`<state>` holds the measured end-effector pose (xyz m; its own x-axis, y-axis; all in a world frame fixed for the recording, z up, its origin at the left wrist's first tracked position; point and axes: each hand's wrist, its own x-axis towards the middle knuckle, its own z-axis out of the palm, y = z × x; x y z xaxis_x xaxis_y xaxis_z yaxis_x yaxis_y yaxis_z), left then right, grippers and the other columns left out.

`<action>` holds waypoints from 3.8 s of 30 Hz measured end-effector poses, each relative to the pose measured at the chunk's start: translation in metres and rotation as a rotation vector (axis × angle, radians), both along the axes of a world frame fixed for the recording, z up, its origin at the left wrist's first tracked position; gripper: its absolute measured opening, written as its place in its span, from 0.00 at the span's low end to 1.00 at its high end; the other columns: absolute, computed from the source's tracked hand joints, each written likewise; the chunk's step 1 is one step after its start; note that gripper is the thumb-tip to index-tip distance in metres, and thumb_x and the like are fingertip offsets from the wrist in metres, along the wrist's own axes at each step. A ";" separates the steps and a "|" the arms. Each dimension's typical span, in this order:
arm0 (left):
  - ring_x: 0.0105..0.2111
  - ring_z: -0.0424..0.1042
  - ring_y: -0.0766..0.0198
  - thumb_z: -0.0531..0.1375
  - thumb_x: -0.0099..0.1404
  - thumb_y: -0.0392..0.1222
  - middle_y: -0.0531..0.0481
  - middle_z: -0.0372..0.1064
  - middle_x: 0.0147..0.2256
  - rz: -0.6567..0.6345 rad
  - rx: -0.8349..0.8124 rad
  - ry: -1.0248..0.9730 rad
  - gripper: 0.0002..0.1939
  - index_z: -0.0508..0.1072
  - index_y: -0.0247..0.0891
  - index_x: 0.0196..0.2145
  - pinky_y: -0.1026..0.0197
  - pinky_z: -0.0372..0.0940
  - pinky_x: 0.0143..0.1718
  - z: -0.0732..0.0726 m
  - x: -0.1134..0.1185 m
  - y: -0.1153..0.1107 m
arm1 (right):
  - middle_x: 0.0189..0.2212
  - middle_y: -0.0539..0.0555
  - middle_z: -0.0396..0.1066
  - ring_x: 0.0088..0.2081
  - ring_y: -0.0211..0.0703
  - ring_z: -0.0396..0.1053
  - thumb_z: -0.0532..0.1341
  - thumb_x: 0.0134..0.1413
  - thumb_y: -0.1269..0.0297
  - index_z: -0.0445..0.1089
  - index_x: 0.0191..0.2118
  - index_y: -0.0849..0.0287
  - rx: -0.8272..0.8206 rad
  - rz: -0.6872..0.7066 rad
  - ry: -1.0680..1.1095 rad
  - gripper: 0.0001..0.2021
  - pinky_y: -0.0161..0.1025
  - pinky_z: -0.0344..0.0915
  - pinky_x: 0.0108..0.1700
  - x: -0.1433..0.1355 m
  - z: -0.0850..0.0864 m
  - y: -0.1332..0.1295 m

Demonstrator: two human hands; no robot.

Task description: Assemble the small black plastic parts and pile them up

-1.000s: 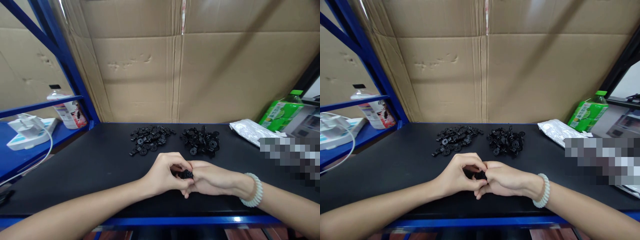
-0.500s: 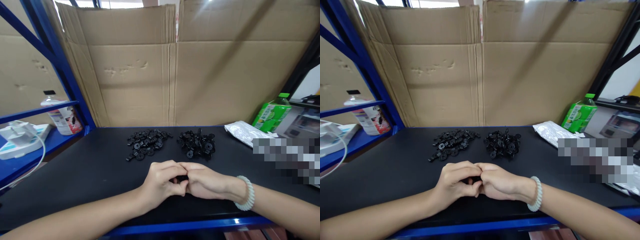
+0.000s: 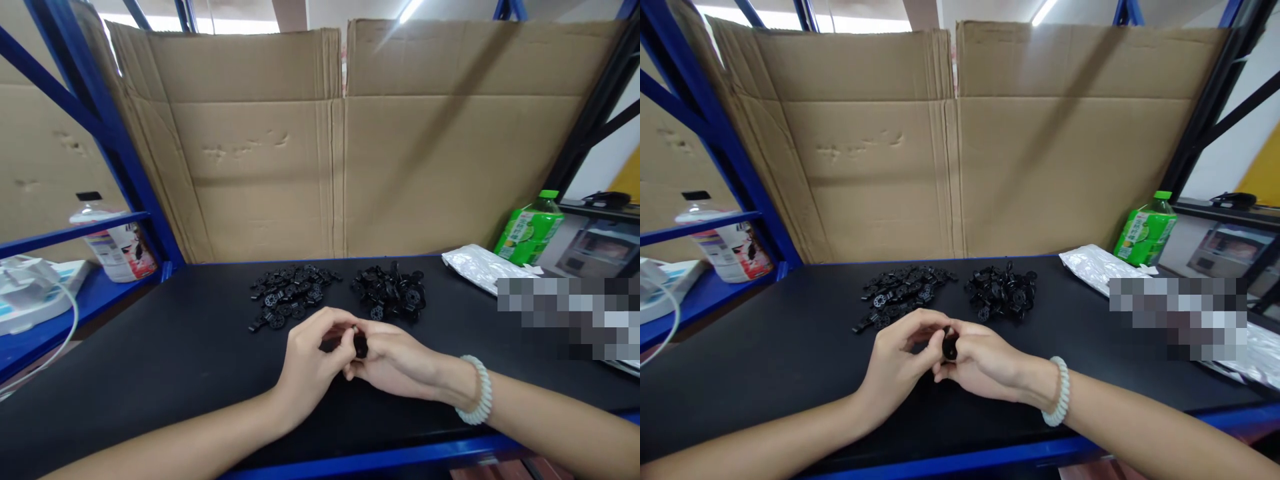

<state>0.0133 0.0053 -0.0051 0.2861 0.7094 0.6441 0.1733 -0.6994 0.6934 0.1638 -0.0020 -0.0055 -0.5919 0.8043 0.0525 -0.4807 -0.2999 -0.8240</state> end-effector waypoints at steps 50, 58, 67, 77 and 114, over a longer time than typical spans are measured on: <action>0.37 0.70 0.57 0.52 0.67 0.29 0.44 0.70 0.35 0.063 0.434 1.080 0.07 0.70 0.33 0.38 0.59 0.68 0.39 0.002 -0.021 -0.009 | 0.36 0.51 0.68 0.40 0.43 0.67 0.53 0.52 0.74 0.68 0.38 0.54 0.966 -0.624 -0.821 0.11 0.41 0.62 0.43 0.040 0.006 0.012; 0.41 0.70 0.59 0.53 0.68 0.31 0.44 0.72 0.44 -0.058 0.361 0.864 0.10 0.73 0.34 0.43 0.61 0.67 0.44 0.004 -0.027 0.001 | 0.32 0.51 0.67 0.35 0.42 0.65 0.55 0.49 0.69 0.69 0.33 0.55 0.741 -0.532 -0.769 0.07 0.39 0.62 0.39 0.037 0.008 0.014; 0.40 0.71 0.58 0.56 0.68 0.35 0.44 0.75 0.39 -0.085 0.321 0.825 0.10 0.75 0.34 0.43 0.60 0.67 0.43 0.006 -0.026 0.004 | 0.27 0.49 0.64 0.28 0.38 0.60 0.56 0.48 0.70 0.67 0.30 0.57 0.590 -0.385 -0.731 0.04 0.38 0.57 0.32 0.034 0.007 0.012; 0.30 0.73 0.64 0.65 0.60 0.44 0.46 0.74 0.34 -0.105 0.112 0.268 0.12 0.78 0.36 0.40 0.65 0.69 0.34 0.005 -0.017 -0.004 | 0.39 0.52 0.66 0.43 0.42 0.67 0.57 0.54 0.70 0.66 0.42 0.58 0.077 0.118 -0.306 0.09 0.45 0.64 0.50 0.026 0.008 0.005; 0.23 0.76 0.66 0.58 0.59 0.31 0.50 0.76 0.26 -0.070 -0.230 0.000 0.09 0.77 0.33 0.35 0.66 0.72 0.29 0.004 -0.003 0.000 | 0.29 0.49 0.67 0.30 0.38 0.70 0.56 0.45 0.74 0.63 0.36 0.60 0.074 0.141 -0.263 0.09 0.40 0.66 0.37 0.015 0.006 0.000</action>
<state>0.0107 0.0057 -0.0010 0.3394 0.8160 0.4679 0.1301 -0.5334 0.8358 0.1783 -0.0020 0.0008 -0.6983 0.7131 -0.0617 -0.2062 -0.2830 -0.9367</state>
